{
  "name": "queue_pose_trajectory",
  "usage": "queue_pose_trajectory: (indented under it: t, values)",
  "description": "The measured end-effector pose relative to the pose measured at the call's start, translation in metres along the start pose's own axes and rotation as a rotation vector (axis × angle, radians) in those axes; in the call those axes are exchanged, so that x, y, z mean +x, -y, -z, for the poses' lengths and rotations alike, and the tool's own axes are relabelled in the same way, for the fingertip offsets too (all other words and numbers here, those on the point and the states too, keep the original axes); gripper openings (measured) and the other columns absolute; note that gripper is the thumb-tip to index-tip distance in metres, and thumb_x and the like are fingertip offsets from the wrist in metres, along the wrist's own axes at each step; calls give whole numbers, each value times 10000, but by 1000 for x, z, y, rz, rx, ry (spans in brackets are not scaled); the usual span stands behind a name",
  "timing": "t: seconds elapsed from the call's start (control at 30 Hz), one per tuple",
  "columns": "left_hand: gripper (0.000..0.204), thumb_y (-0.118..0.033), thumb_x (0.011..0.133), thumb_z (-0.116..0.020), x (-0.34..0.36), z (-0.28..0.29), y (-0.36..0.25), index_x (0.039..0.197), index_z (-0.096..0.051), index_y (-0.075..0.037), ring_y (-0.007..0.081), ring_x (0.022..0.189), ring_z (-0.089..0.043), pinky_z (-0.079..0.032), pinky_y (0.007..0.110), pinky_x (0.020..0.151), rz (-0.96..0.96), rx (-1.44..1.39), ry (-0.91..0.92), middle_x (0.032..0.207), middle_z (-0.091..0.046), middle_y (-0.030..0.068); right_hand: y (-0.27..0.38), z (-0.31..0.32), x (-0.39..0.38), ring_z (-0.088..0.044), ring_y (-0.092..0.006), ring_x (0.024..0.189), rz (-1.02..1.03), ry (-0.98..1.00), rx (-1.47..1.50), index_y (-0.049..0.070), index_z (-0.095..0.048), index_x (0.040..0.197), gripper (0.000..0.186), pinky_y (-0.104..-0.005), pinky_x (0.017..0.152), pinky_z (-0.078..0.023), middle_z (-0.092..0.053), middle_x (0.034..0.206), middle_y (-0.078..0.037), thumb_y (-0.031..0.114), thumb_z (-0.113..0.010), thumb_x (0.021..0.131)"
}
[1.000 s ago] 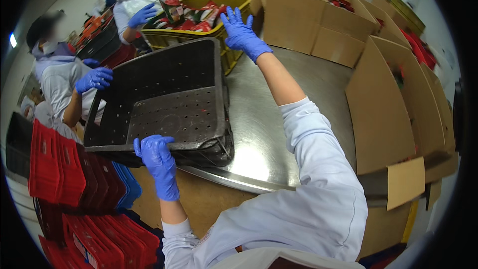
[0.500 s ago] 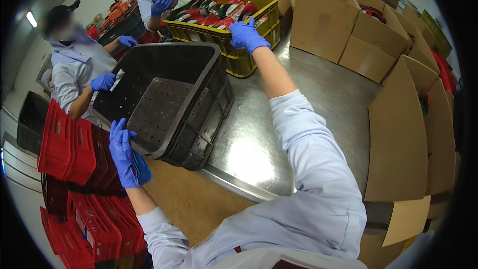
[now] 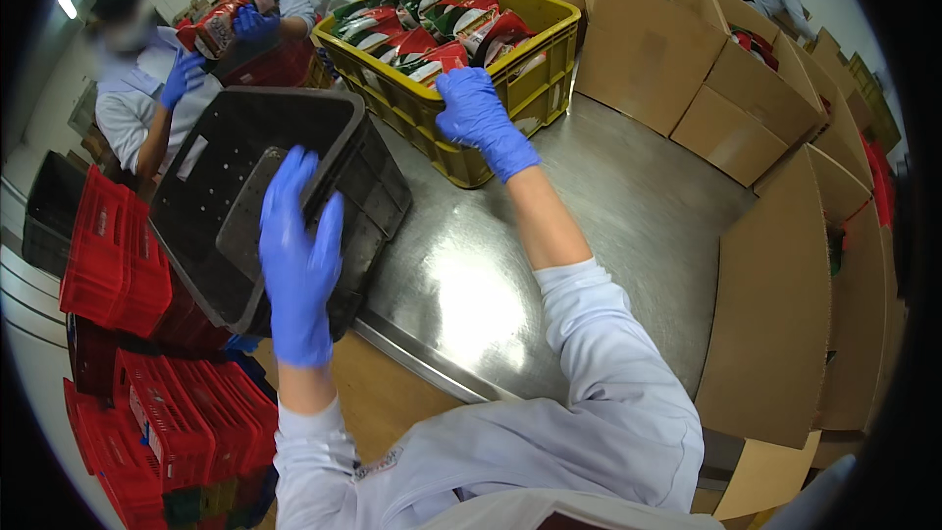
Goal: The person assembles cardboard boxes and packs red and green packaged food items from a yellow bin into the boxes. They fold the box flaps and move the filled boxes along the conveyor line.
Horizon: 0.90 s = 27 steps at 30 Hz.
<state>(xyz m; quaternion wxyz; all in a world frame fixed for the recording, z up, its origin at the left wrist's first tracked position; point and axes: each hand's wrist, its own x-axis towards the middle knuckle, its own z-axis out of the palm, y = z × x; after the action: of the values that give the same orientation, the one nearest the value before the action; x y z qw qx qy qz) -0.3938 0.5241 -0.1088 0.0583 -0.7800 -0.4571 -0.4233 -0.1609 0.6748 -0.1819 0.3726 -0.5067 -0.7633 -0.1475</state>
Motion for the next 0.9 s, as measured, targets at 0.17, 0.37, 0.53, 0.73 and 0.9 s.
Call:
queue_pose_trajectory:
  t: [0.17, 0.37, 0.53, 0.73, 0.9]
  values:
    - [252, -103, 765, -576, 112, -112, 18, 1007, -587, -32, 287, 967, -568, -442, 354, 842, -71, -235, 112, 1029, -596, 150, 53, 14, -33, -501, -291, 777, 50, -130, 108, 59, -538, 801, 235, -385, 744, -346, -520, 775, -124, 106, -568, 572]
    - [344, -233, 697, -656, 191, -230, 42, 988, -613, -53, 306, 889, -596, -461, 360, 787, -358, 166, 955, 948, -628, 156, 90, 16, -49, -475, -319, 840, 96, -41, 123, 16, -512, 789, 233, -410, 875, -297, -491, 826, -186, 112, -553, 581]
    - [694, -411, 700, -700, 196, -297, -3, 1212, -446, -18, 317, 1060, -517, -409, 350, 888, -436, -174, 1029, 1158, -540, 185, 91, 22, -49, -480, -311, 917, 105, 63, 99, 26, -544, 880, 208, -428, 907, -288, -515, 884, -176, 143, -498, 715]
    - [558, -419, 740, -641, 191, -325, -11, 1150, -524, -58, 313, 961, -569, -434, 348, 849, -394, -234, 1004, 1059, -589, 180, 86, 30, -48, -496, -249, 866, 89, 81, 87, 57, -552, 843, 210, -372, 868, -316, -515, 831, -115, 160, -522, 662]
    - [349, -359, 709, -624, 186, -318, -11, 886, -659, -61, 320, 766, -622, -483, 368, 727, -365, 32, 904, 830, -637, 190, 85, 32, -47, -503, -237, 865, 79, 122, 53, 69, -553, 933, 304, -353, 871, -305, -525, 849, -98, 146, -539, 639]
